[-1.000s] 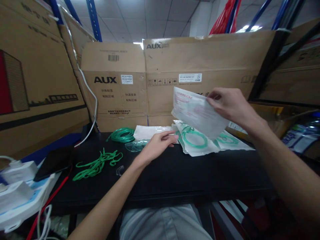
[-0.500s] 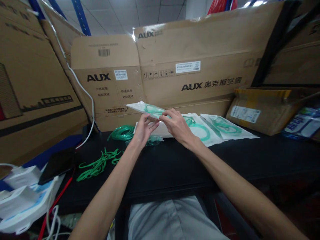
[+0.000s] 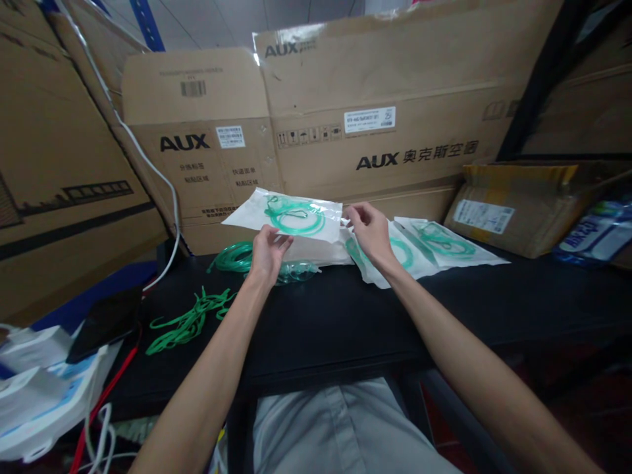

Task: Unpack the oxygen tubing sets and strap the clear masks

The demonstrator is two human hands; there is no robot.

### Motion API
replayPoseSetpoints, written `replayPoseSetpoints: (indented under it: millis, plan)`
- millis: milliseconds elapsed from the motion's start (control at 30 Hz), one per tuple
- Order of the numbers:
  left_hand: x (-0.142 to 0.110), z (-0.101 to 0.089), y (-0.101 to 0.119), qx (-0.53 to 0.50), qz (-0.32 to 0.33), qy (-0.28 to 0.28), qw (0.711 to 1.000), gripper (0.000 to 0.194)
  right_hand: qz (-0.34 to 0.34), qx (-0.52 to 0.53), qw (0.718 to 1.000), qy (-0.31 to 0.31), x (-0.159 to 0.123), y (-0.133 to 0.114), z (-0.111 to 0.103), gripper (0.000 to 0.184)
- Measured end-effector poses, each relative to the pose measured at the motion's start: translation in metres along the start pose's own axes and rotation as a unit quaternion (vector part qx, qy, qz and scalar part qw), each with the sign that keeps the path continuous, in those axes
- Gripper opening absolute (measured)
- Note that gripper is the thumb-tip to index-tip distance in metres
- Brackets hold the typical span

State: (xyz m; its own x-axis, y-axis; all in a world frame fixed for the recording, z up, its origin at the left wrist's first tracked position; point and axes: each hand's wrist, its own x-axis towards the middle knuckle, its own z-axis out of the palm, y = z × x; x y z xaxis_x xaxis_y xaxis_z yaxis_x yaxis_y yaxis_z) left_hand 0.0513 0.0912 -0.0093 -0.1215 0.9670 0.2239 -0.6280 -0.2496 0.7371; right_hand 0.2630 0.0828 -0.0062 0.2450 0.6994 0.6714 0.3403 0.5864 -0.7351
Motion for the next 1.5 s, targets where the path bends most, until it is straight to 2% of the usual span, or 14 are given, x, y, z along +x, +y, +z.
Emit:
replayPoseSetpoints:
  millis: [100, 167, 333, 433, 567, 700, 800, 933, 1167, 1333, 1500]
  plan:
    - [0.0, 0.0, 0.0, -0.004, 0.004, -0.006, 1.0, 0.011, 0.101, 0.06, 0.992, -0.046, 0.005, 0.011, 0.0, 0.019]
    - [-0.001, 0.001, -0.001, -0.002, 0.002, -0.015, 1.0, 0.011, 0.117, 0.067, 0.989, -0.067, 0.005, 0.016, 0.001, 0.025]
    - [-0.001, -0.001, -0.002, 0.003, -0.008, -0.025, 1.0, 0.01, 0.147, 0.093, 0.982, -0.077, 0.002, 0.02, -0.002, 0.045]
    - [0.0, -0.002, -0.002, 0.006, -0.014, -0.032, 0.999, 0.009, 0.177, 0.144, 0.966, -0.124, 0.001, 0.018, -0.003, 0.039]
    - [-0.001, -0.004, -0.004, 0.016, -0.028, -0.041, 0.999, 0.01, 0.219, 0.234, 0.927, -0.193, 0.001, 0.013, 0.001, 0.027]
    - [-0.001, -0.004, -0.007, 0.029, -0.042, -0.042, 0.998, 0.013, 0.247, 0.286, 0.902, -0.21, 0.0, 0.013, 0.005, 0.016]
    - [0.001, -0.005, -0.008, 0.035, -0.048, -0.034, 0.998, 0.013, 0.255, 0.3, 0.899, -0.19, 0.002, 0.015, 0.005, 0.016]
    - [0.006, -0.007, -0.009, 0.039, -0.044, 0.005, 0.998, 0.016, 0.254, 0.296, 0.905, -0.171, 0.005, 0.015, -0.001, 0.021]
    - [0.013, -0.014, 0.0, 0.039, 0.021, 0.093, 0.995, 0.013, 0.217, 0.298, 0.917, -0.152, 0.012, 0.006, -0.021, 0.023]
    - [0.017, -0.023, 0.003, 0.054, 0.062, 0.161, 0.984, 0.01, 0.17, 0.3, 0.937, -0.055, 0.025, 0.011, -0.041, 0.022]
    - [0.017, -0.025, 0.0, 0.075, 0.068, 0.183, 0.978, 0.013, 0.112, 0.29, 0.944, 0.112, 0.036, 0.019, -0.056, 0.021]
